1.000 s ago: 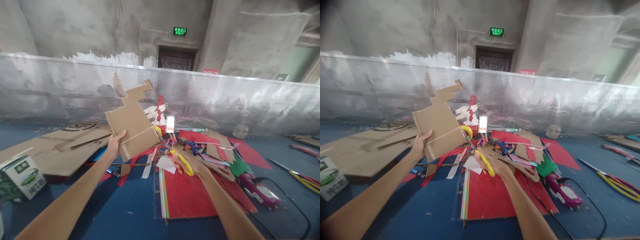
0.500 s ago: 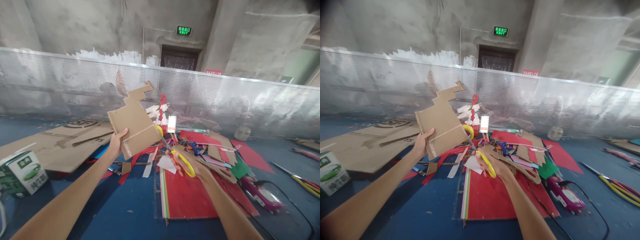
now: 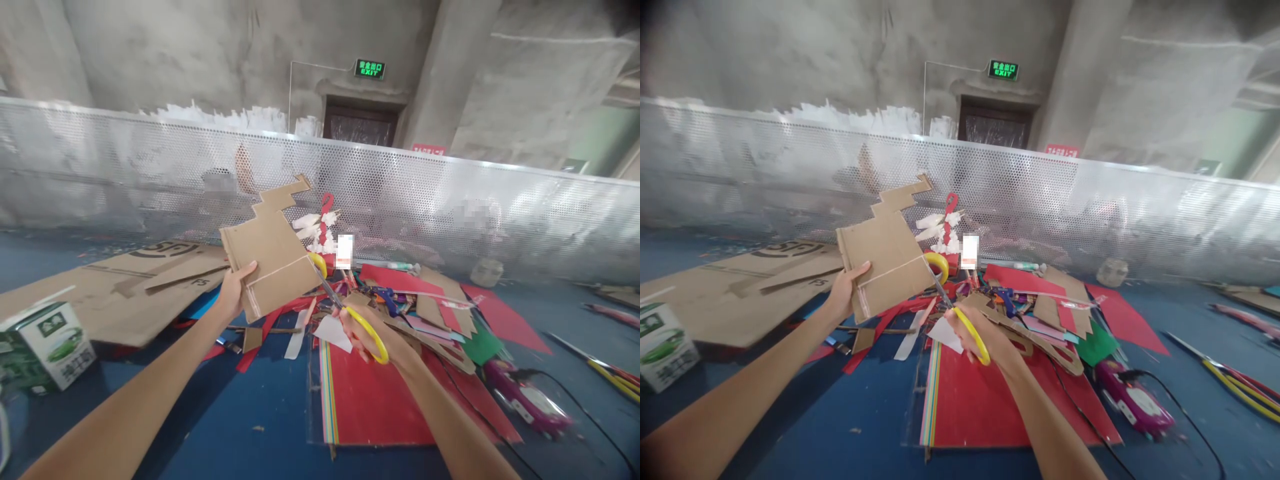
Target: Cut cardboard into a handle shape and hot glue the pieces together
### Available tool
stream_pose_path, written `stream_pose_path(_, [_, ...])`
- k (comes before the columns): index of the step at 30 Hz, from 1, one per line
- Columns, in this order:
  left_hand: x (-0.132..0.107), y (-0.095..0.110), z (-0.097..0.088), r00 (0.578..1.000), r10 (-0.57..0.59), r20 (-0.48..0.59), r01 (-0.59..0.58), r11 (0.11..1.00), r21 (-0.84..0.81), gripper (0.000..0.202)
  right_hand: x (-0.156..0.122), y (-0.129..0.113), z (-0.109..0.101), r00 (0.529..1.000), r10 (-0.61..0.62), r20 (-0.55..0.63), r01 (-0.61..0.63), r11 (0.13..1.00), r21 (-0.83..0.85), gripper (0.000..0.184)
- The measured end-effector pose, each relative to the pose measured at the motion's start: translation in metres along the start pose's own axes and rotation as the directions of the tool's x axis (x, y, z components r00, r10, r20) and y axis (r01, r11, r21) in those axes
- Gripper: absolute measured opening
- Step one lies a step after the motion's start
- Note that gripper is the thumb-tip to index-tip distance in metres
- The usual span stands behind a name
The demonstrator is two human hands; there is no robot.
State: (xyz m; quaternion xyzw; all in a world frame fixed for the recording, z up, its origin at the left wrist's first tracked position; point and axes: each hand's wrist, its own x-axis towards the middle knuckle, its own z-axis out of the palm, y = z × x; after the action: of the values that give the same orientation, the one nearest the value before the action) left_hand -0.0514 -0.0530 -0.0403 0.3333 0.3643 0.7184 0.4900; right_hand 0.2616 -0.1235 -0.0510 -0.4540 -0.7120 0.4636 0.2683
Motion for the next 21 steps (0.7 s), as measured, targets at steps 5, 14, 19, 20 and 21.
stream_pose_path(5, [0.001, -0.001, -0.002, 1.000, -0.003, 0.000, 0.003, 1.000, -0.001, 0.034, 0.010, 0.001, -0.005, 0.999, -0.026, -0.021, 0.026, 0.999, 0.022, 0.057])
stream_pose_path(14, [0.003, 0.007, -0.003, 1.000, 0.013, 0.005, -0.013, 0.999, -0.030, 0.029, 0.008, 0.007, -0.007, 0.999, -0.037, 0.037, 0.037, 0.999, 0.014, 0.037])
stream_pose_path(19, [0.003, 0.007, -0.003, 1.000, -0.004, 0.007, 0.004, 1.000, -0.023, 0.029, 0.008, 0.011, -0.008, 0.998, -0.035, 0.054, 0.035, 0.999, -0.002, 0.037])
stream_pose_path(20, [0.003, 0.007, -0.003, 1.000, -0.003, 0.008, 0.003, 1.000, -0.022, 0.029, 0.008, 0.012, -0.009, 0.998, -0.035, 0.055, 0.036, 0.999, -0.007, 0.037])
stream_pose_path(21, [0.003, 0.006, -0.003, 1.000, -0.003, 0.008, 0.003, 1.000, -0.020, 0.029, 0.007, 0.013, -0.010, 0.998, -0.037, 0.057, 0.038, 0.999, -0.013, 0.037])
